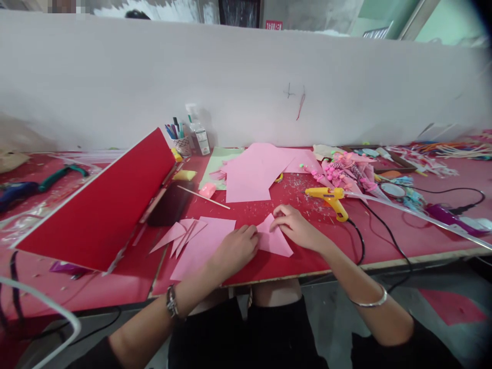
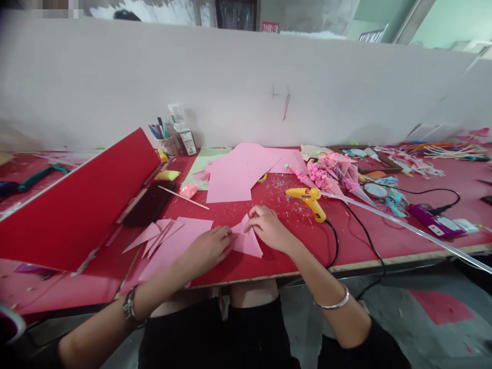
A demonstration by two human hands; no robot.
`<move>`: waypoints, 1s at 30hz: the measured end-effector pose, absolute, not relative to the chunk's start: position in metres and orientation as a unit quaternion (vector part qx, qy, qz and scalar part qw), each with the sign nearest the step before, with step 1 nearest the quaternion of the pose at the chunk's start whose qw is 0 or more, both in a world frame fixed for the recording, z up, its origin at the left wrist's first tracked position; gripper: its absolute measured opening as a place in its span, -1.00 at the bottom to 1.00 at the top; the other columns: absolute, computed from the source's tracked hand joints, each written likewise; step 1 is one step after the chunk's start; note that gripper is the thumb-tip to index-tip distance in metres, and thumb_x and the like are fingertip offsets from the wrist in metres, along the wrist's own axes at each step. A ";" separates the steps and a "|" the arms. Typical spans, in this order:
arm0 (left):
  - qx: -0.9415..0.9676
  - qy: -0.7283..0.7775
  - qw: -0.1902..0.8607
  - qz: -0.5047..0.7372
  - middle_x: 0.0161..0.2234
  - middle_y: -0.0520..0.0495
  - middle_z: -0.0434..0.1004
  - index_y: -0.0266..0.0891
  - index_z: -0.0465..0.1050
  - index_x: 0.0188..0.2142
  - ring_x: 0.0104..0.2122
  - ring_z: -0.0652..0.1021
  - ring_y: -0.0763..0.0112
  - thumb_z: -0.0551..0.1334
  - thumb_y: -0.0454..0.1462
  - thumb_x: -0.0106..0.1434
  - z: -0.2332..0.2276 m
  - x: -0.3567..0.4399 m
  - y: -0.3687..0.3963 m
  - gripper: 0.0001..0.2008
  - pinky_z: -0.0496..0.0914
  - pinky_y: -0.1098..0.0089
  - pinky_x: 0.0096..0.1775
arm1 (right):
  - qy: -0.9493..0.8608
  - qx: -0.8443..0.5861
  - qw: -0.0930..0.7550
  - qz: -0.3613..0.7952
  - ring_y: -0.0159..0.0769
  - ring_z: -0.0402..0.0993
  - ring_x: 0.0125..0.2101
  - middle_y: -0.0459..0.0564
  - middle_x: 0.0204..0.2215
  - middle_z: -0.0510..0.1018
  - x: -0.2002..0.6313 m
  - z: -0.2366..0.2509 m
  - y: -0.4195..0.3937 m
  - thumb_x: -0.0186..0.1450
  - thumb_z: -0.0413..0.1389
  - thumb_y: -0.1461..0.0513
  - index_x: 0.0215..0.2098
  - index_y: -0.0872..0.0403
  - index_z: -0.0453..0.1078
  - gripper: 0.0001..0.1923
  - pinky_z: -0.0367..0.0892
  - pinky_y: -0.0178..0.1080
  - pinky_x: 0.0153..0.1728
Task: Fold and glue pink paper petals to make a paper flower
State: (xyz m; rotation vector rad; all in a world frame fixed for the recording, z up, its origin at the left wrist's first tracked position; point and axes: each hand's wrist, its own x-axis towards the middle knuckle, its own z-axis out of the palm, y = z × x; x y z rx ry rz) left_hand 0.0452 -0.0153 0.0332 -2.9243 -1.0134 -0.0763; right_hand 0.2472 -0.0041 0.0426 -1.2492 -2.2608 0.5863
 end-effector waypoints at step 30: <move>-0.895 -0.446 0.015 0.012 -0.21 -0.21 0.35 -0.39 0.12 0.05 -0.31 0.45 0.26 -0.02 -0.28 0.23 0.023 0.074 -0.010 -0.60 0.36 0.36 -0.42 | -0.752 -0.574 0.282 0.159 -0.33 0.38 -0.41 -0.04 -0.42 0.50 0.245 0.002 -0.007 0.18 -0.08 0.32 -0.31 0.09 0.34 -0.82 0.19 -0.30 -0.33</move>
